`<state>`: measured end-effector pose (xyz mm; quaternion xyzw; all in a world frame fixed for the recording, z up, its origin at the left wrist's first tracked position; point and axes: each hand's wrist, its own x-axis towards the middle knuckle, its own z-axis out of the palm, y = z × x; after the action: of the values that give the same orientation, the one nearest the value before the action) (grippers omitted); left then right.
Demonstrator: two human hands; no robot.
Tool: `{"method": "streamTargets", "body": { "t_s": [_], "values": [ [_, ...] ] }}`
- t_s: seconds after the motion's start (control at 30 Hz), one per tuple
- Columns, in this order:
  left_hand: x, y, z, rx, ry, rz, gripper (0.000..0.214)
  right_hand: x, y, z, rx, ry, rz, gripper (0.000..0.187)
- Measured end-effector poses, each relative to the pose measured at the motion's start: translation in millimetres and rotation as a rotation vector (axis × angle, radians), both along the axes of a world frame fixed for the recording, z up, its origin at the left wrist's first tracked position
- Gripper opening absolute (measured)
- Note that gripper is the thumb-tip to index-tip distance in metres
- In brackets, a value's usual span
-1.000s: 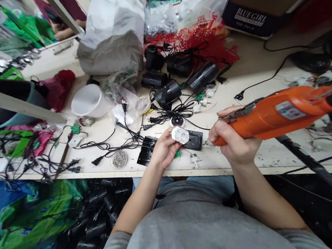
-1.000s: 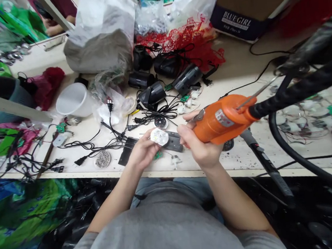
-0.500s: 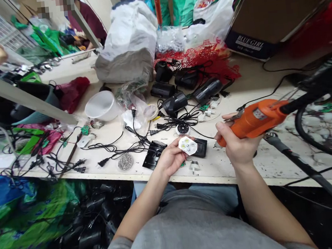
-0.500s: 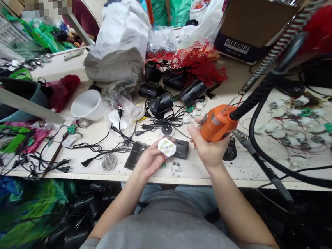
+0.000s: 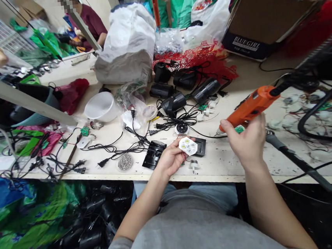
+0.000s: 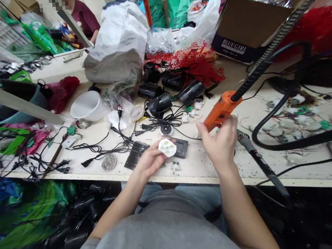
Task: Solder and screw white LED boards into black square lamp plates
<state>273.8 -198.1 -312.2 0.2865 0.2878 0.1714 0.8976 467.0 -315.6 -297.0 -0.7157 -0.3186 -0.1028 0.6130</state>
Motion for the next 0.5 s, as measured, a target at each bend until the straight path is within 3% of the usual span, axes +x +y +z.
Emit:
{"method": "streamTargets", "body": {
  "t_s": [0.03,0.1,0.13,0.27,0.33,0.4,0.5],
  "values": [
    [0,0,0.1,-0.001,0.000,0.005,0.038,-9,-3,1.6,-0.021,-0.079,-0.098,0.060],
    [1,-1,0.6,0.002,-0.002,0.013,0.038,-31,-8,3.9,-0.041,-0.236,-0.157,0.067],
    [2,-2,1.0,0.008,0.001,0.014,0.037,-43,-9,4.0,-0.064,-0.277,-0.094,0.066],
    [3,-6,1.7,0.088,0.034,0.029,0.036,-77,-8,-4.9,-0.276,-0.225,0.418,0.047],
    [1,-8,1.4,0.180,0.075,0.024,0.034,-80,-5,-11.5,-0.333,-0.149,0.524,0.041],
    [-4,-10,0.8,0.367,0.145,0.004,0.027,-75,-3,-16.5,-0.345,-0.094,0.526,0.037],
    [-19,-13,-0.4,0.870,0.261,0.060,0.014,-61,-3,-20.4,-0.392,-0.079,0.509,0.037]
  ]
}}
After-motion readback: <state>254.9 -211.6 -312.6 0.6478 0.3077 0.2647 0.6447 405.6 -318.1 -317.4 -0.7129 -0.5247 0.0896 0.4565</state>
